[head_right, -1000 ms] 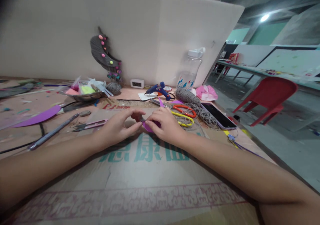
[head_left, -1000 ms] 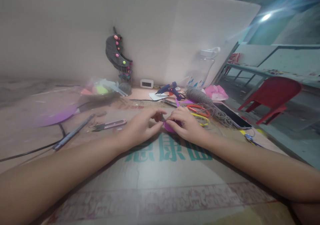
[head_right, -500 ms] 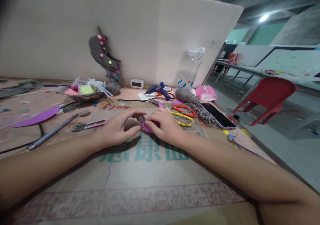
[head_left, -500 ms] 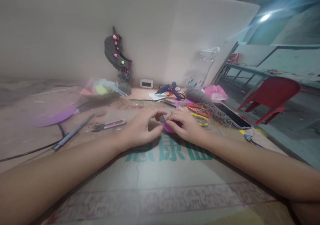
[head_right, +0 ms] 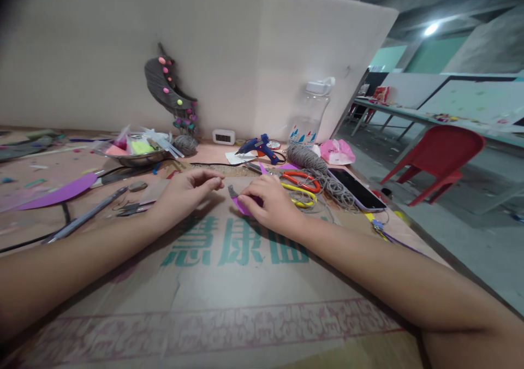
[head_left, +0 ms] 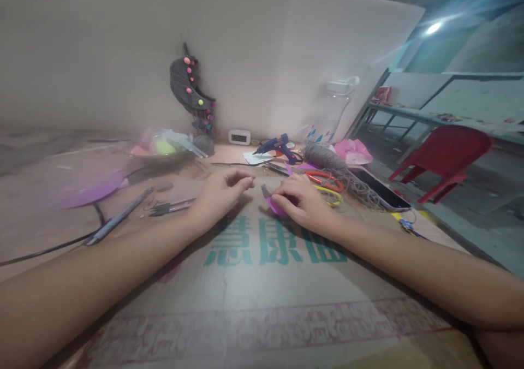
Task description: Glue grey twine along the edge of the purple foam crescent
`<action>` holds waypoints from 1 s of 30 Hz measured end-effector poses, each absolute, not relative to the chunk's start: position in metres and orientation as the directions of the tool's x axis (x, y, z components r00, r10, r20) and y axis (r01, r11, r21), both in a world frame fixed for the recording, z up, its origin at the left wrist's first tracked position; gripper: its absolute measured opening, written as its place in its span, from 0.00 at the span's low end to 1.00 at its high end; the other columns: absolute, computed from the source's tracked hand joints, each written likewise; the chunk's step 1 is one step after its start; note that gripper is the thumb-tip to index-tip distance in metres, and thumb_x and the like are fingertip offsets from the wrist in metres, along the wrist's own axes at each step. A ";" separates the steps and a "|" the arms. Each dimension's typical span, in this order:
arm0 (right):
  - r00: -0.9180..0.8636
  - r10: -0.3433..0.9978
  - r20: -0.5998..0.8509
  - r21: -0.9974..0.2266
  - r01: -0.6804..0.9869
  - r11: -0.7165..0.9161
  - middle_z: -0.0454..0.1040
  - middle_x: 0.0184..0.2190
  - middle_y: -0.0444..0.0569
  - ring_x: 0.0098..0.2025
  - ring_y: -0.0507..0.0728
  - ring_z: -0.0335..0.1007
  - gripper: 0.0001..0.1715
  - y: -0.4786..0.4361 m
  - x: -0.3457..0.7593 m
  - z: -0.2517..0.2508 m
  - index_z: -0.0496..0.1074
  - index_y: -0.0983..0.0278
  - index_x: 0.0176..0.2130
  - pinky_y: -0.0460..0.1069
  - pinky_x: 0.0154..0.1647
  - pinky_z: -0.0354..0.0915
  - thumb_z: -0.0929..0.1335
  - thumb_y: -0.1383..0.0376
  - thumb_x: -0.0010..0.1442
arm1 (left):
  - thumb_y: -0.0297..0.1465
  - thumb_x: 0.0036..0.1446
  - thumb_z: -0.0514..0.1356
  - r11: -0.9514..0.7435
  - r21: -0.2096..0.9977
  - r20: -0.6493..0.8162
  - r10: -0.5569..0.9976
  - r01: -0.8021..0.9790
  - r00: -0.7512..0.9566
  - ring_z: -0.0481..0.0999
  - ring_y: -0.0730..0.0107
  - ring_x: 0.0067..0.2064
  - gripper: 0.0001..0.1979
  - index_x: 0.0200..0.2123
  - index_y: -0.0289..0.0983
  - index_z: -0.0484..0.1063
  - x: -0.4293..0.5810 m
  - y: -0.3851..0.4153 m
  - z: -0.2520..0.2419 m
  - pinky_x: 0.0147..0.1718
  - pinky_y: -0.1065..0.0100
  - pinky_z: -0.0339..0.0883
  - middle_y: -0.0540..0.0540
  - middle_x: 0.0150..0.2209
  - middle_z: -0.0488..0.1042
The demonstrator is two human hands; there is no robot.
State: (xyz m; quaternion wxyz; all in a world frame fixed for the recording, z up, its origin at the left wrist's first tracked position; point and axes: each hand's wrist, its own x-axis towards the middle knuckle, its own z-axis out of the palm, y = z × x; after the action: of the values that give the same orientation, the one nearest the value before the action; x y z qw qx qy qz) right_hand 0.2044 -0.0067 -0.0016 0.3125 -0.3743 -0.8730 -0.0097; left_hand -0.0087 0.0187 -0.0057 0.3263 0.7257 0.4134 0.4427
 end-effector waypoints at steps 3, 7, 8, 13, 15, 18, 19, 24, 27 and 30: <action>-0.517 0.659 0.546 -0.225 0.668 0.710 0.73 0.27 0.46 0.35 0.55 0.62 0.11 -0.006 0.205 -0.002 0.72 0.63 0.30 0.52 0.40 0.53 0.64 0.64 0.63 | 0.38 0.58 0.56 -0.474 0.811 0.386 0.874 0.344 0.295 0.76 0.63 0.40 0.12 0.36 0.36 0.74 -0.008 0.017 -0.005 0.43 0.64 0.67 0.46 0.37 0.78; -0.517 0.658 0.547 -0.227 0.665 0.712 0.73 0.27 0.46 0.34 0.55 0.62 0.12 -0.006 0.204 -0.001 0.72 0.63 0.29 0.52 0.39 0.52 0.64 0.63 0.63 | 0.40 0.59 0.54 -0.483 0.787 0.377 0.869 0.384 0.320 0.76 0.61 0.43 0.15 0.36 0.37 0.76 -0.007 0.017 -0.004 0.45 0.62 0.66 0.45 0.38 0.79; -0.518 0.659 0.546 -0.226 0.666 0.711 0.73 0.27 0.47 0.34 0.55 0.62 0.13 -0.006 0.204 -0.001 0.72 0.63 0.29 0.52 0.39 0.52 0.63 0.63 0.63 | 0.40 0.59 0.54 -0.486 0.784 0.381 0.868 0.385 0.319 0.75 0.60 0.43 0.15 0.37 0.37 0.76 -0.007 0.017 -0.005 0.46 0.61 0.66 0.45 0.39 0.79; -0.518 0.668 0.534 -0.224 0.676 0.702 0.73 0.27 0.46 0.34 0.55 0.62 0.13 -0.007 0.204 -0.001 0.72 0.63 0.29 0.52 0.39 0.51 0.63 0.63 0.63 | 0.36 0.54 0.59 -0.479 0.794 0.410 0.877 0.375 0.252 0.75 0.63 0.42 0.12 0.40 0.37 0.73 -0.008 0.019 -0.008 0.44 0.62 0.68 0.45 0.39 0.77; -0.519 0.667 0.534 -0.224 0.674 0.704 0.73 0.27 0.46 0.34 0.55 0.62 0.13 -0.007 0.204 -0.001 0.72 0.64 0.29 0.52 0.39 0.51 0.63 0.63 0.63 | 0.35 0.54 0.59 -0.475 0.797 0.409 0.879 0.373 0.246 0.75 0.63 0.42 0.13 0.41 0.37 0.72 -0.008 0.018 -0.008 0.42 0.63 0.68 0.45 0.38 0.76; -0.523 0.660 0.539 -0.222 0.668 0.710 0.73 0.27 0.46 0.34 0.54 0.62 0.13 -0.006 0.205 -0.001 0.72 0.64 0.29 0.52 0.39 0.51 0.63 0.63 0.63 | 0.34 0.54 0.58 -0.481 0.787 0.404 0.875 0.385 0.267 0.75 0.64 0.41 0.11 0.41 0.37 0.72 -0.007 0.016 -0.006 0.43 0.62 0.67 0.46 0.38 0.76; -0.523 0.659 0.540 -0.221 0.668 0.711 0.73 0.27 0.46 0.34 0.54 0.62 0.13 -0.006 0.205 -0.002 0.72 0.64 0.30 0.52 0.39 0.51 0.63 0.63 0.63 | 0.33 0.55 0.57 -0.479 0.785 0.399 0.876 0.392 0.271 0.75 0.64 0.41 0.11 0.40 0.37 0.72 -0.007 0.015 -0.005 0.44 0.61 0.67 0.46 0.38 0.76; -0.525 0.661 0.536 -0.220 0.669 0.710 0.73 0.27 0.46 0.34 0.54 0.62 0.13 -0.007 0.205 -0.001 0.72 0.64 0.29 0.52 0.39 0.51 0.63 0.64 0.63 | 0.30 0.53 0.56 -0.433 0.836 0.353 0.895 0.337 0.274 0.76 0.65 0.39 0.10 0.39 0.37 0.71 -0.005 0.012 -0.002 0.40 0.63 0.69 0.46 0.37 0.77; -0.527 0.664 0.531 -0.220 0.670 0.709 0.73 0.27 0.46 0.34 0.54 0.62 0.12 -0.006 0.205 -0.001 0.72 0.64 0.30 0.52 0.40 0.52 0.63 0.64 0.63 | 0.29 0.54 0.54 -0.409 0.867 0.332 0.900 0.285 0.281 0.76 0.65 0.38 0.11 0.41 0.36 0.69 -0.005 0.012 -0.004 0.35 0.66 0.69 0.47 0.35 0.77; -0.528 0.664 0.530 -0.222 0.669 0.709 0.73 0.27 0.46 0.34 0.54 0.62 0.12 -0.006 0.205 -0.002 0.72 0.64 0.30 0.52 0.40 0.52 0.63 0.64 0.63 | 0.28 0.55 0.53 -0.387 0.880 0.307 0.907 0.277 0.289 0.77 0.66 0.38 0.11 0.42 0.36 0.68 -0.005 0.014 -0.007 0.36 0.66 0.69 0.46 0.36 0.78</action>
State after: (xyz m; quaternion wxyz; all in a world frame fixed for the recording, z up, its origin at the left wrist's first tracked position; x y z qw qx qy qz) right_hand 0.2051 -0.0057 -0.0017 0.3012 -0.3814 -0.8740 -0.0047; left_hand -0.0054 0.0141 -0.0066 0.3671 0.7140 0.4146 0.4284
